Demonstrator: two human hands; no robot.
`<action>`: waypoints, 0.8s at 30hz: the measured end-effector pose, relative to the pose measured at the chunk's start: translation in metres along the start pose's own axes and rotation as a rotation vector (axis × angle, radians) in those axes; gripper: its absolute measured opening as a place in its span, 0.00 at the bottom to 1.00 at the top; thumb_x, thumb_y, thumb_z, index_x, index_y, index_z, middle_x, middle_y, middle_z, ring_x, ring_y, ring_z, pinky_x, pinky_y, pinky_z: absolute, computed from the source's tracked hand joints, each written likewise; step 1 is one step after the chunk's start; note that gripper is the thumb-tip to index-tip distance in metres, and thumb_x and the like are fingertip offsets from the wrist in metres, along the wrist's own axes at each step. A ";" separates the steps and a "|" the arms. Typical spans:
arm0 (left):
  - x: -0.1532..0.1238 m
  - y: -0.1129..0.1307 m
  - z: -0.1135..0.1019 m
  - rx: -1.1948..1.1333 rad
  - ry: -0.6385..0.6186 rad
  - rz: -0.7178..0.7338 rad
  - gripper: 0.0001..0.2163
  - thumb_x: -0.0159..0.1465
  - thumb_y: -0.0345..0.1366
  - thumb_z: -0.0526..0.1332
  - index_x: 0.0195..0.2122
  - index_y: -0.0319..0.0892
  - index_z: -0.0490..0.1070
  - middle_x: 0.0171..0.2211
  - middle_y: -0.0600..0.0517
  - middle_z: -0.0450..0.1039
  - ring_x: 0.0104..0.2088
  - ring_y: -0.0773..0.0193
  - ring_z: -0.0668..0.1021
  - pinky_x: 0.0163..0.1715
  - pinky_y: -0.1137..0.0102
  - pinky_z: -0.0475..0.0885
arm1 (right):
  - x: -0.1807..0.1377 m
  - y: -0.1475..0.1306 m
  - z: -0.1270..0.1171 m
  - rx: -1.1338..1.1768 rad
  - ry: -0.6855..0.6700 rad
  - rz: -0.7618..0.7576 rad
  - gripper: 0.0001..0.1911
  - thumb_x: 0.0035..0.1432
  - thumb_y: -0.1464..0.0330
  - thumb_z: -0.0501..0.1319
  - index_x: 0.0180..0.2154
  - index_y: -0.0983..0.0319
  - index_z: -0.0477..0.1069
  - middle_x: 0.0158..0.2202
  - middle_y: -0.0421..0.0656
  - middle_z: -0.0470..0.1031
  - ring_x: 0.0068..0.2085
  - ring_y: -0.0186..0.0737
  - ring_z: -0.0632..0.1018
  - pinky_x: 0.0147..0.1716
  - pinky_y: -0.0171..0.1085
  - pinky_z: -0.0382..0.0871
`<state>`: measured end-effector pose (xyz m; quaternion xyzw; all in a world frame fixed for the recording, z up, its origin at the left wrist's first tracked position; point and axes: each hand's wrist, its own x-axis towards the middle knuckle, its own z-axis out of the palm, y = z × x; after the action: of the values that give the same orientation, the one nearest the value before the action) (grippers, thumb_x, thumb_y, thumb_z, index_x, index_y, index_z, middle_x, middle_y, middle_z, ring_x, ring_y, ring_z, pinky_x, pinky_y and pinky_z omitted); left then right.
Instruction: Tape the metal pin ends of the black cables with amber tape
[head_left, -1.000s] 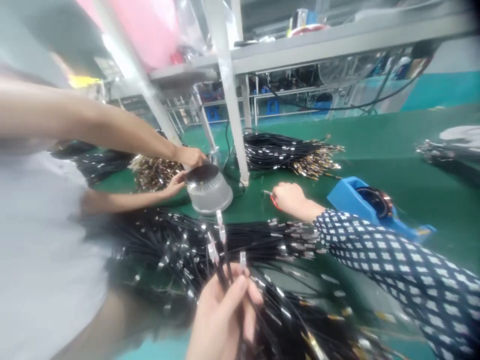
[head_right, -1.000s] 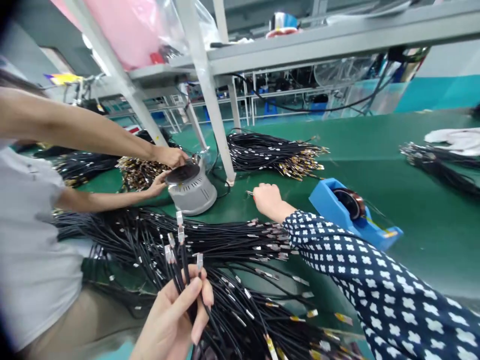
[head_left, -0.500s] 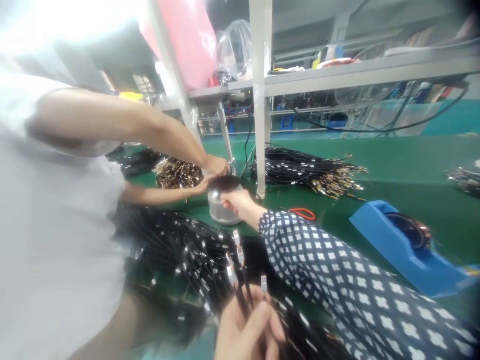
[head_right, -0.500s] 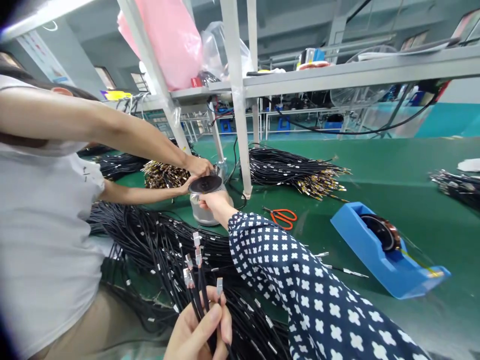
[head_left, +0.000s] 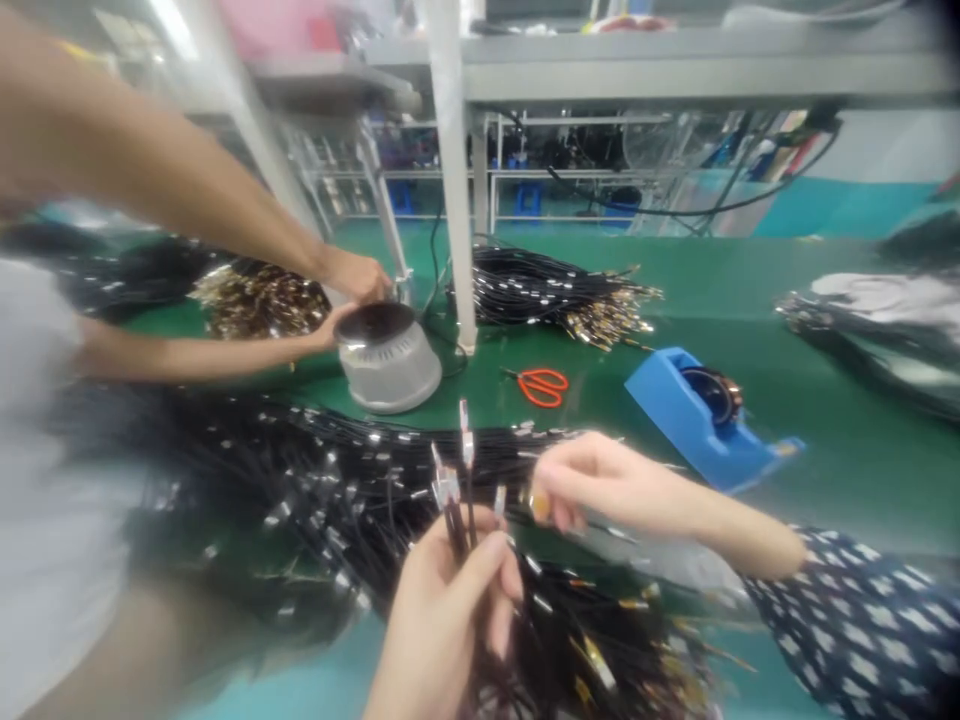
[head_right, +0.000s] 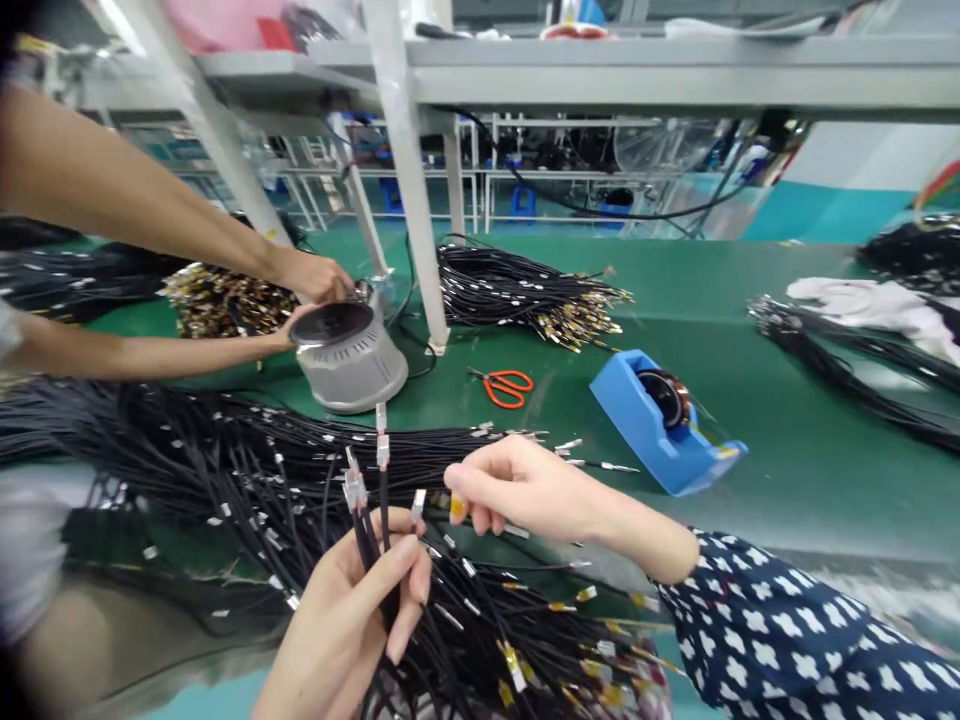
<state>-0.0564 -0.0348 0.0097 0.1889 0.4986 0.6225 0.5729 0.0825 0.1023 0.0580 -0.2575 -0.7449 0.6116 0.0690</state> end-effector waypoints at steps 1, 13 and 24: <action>0.003 0.000 0.002 0.023 -0.014 -0.009 0.14 0.57 0.42 0.69 0.36 0.39 0.69 0.18 0.55 0.71 0.11 0.76 0.65 0.12 0.80 0.55 | -0.008 0.002 0.000 -0.029 -0.001 0.002 0.23 0.62 0.54 0.57 0.28 0.66 0.73 0.23 0.41 0.72 0.24 0.32 0.72 0.25 0.30 0.65; 0.012 0.003 0.006 0.214 -0.059 -0.004 0.10 0.59 0.37 0.68 0.35 0.38 0.71 0.19 0.56 0.69 0.13 0.77 0.62 0.15 0.79 0.53 | -0.018 -0.002 0.005 -0.410 0.078 -0.028 0.29 0.67 0.54 0.48 0.27 0.65 0.76 0.24 0.41 0.76 0.24 0.32 0.71 0.25 0.32 0.57; 0.013 0.005 0.011 0.167 0.013 -0.009 0.09 0.57 0.36 0.70 0.30 0.37 0.72 0.17 0.57 0.68 0.14 0.79 0.59 0.16 0.80 0.51 | -0.015 0.034 0.019 0.015 0.278 0.059 0.30 0.66 0.49 0.47 0.37 0.66 0.77 0.30 0.42 0.77 0.25 0.31 0.74 0.29 0.33 0.66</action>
<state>-0.0534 -0.0180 0.0144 0.2296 0.5535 0.5773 0.5547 0.0975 0.0831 0.0249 -0.3610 -0.7159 0.5771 0.1555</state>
